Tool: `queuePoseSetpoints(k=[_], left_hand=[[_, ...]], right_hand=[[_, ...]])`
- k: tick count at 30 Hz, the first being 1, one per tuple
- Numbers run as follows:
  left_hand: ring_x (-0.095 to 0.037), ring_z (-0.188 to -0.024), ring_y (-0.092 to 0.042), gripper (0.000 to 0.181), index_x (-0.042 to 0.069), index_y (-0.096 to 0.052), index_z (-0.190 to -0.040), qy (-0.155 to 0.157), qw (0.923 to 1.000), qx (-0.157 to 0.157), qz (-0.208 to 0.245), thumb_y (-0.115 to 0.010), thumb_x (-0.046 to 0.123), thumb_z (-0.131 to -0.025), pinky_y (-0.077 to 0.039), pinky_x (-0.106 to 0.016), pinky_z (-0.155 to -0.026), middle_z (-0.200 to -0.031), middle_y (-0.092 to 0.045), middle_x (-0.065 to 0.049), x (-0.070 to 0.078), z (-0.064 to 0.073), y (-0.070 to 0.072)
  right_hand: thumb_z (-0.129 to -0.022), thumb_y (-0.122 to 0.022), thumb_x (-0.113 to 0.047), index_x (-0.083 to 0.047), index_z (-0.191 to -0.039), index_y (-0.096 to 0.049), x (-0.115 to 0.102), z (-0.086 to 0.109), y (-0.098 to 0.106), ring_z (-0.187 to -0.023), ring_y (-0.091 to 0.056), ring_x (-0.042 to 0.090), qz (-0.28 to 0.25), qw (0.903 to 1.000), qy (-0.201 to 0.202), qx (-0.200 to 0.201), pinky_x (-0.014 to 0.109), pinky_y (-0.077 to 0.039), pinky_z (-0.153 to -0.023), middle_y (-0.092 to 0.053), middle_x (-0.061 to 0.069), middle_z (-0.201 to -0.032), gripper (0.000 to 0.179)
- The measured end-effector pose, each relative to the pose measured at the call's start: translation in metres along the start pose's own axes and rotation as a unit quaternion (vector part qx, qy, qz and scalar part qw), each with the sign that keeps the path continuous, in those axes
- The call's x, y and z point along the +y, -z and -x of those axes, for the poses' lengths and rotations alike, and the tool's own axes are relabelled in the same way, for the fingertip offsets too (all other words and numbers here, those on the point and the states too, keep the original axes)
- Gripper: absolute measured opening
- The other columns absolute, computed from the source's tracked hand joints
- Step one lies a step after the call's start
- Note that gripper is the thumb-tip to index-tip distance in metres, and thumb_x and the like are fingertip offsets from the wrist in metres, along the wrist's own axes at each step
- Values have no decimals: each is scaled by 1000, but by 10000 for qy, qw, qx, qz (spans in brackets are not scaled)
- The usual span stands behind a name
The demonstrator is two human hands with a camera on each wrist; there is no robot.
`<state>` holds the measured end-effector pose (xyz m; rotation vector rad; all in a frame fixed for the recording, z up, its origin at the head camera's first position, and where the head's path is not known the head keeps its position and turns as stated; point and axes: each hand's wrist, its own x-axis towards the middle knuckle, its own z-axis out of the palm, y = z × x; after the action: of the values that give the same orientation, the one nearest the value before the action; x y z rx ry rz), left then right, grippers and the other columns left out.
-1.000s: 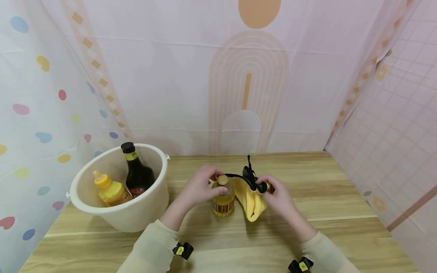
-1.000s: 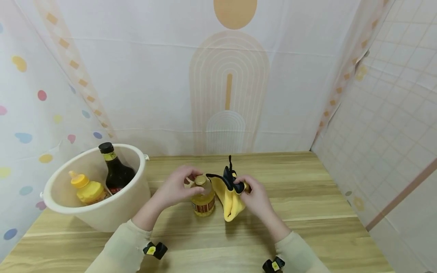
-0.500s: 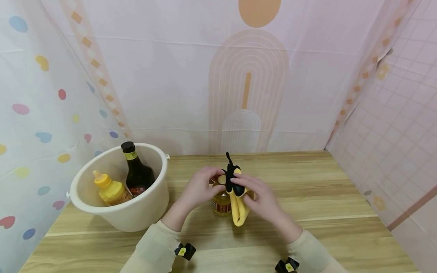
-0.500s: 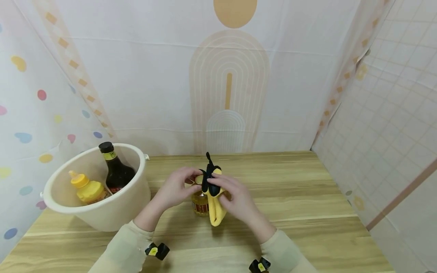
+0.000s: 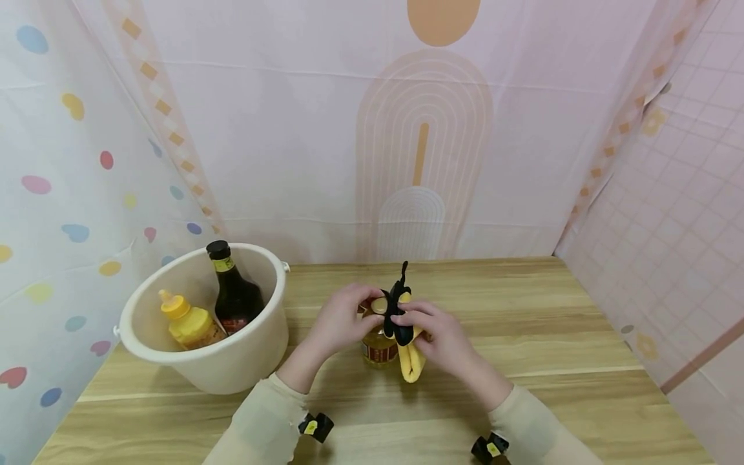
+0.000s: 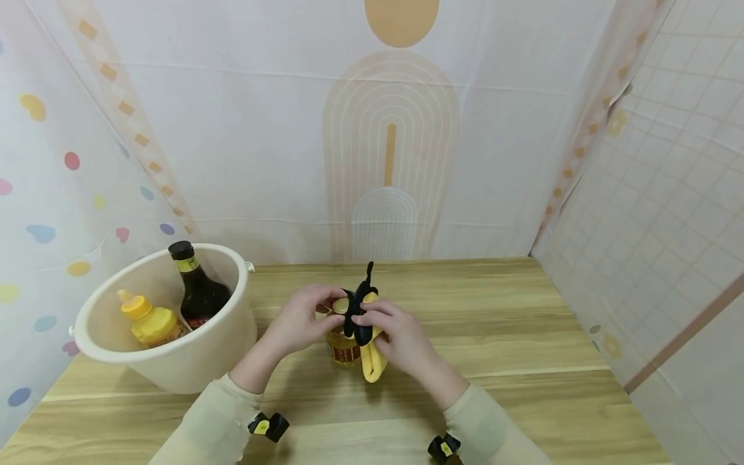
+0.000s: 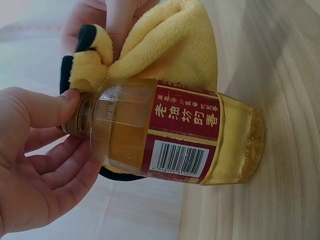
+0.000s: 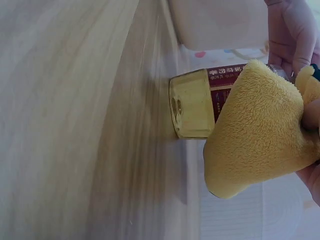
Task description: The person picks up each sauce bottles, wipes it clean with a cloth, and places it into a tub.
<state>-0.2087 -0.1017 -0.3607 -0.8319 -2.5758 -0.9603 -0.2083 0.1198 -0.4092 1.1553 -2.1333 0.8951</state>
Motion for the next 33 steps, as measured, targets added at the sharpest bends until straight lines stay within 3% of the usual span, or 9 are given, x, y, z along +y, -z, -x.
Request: queuePoseSetpoints(k=[3, 6, 10, 15, 20, 25, 33], left_hand=[[-18, -85, -62, 29, 5, -70, -107, -40, 9999, 33, -116, -82, 10, -80, -53, -34, -74, -94, -66, -4, 0, 0, -1], [-18, -84, -62, 31, 6, -70, -107, -62, 9998, 61, -191, -83, 12, -80, -53, -34, -74, -93, -66, -3, 0, 1, -1], [-19, -84, -62, 31, 5, -69, -108, -76, 9997, 58, -239, -83, 12, -80, -53, -34, -73, -93, -65, -4, 1, 0, -1], [-19, -84, -63, 31, 4, -69, -106, -32, 9996, 1, -264, -83, 12, -80, -54, -34, -74, -94, -65, -4, 2, 0, -1], [-18, -84, -63, 30, 4, -68, -105, -26, 9996, 9, -277, -83, 11, -79, -54, -34, -74, -93, -65, -4, 1, 0, -1], [-18, -84, -63, 30, 5, -68, -104, -56, 9996, -11, -272, -83, 12, -79, -54, -35, -74, -93, -64, -3, 1, 1, 0], [-18, -86, -64, 32, 6, -68, -107, -129, 9996, -19, -261, -83, 12, -79, -54, -34, -75, -95, -65, -3, -1, 0, -1]], right_hand=[[-62, -65, 26, -10, -105, -74, 2, 0, 1, -98, -67, 30, 136, 9998, 137, -65, 22, -45, -59, -67, 11, -113, 58], [-63, -66, 26, -11, -102, -74, 2, 0, 2, -99, -67, 30, 138, 9997, 164, -140, 27, -53, -65, -67, 11, -112, 54], [-65, -65, 26, -11, -98, -73, 4, 3, 4, -102, -66, 29, 67, 9997, 56, -220, 29, -54, -67, -67, 9, -112, 51], [-61, -64, 27, -11, -98, -73, 8, 11, 3, -99, -66, 29, 54, 9997, -86, -226, 24, -47, -61, -67, 8, -108, 54], [-62, -67, 24, -11, -98, -71, 10, 17, 0, -98, -66, 28, 25, 9992, -223, -318, 30, -54, -68, -66, 7, -105, 50], [-61, -70, 22, -10, -95, -69, 12, 25, -2, -95, -65, 25, 112, 9967, -332, -734, 36, -57, -77, -65, 6, -102, 47], [-64, -63, 21, -12, -95, -71, 11, 28, -3, -90, -66, 19, 437, 9869, -475, -1478, 25, -54, -70, -66, 2, -101, 47]])
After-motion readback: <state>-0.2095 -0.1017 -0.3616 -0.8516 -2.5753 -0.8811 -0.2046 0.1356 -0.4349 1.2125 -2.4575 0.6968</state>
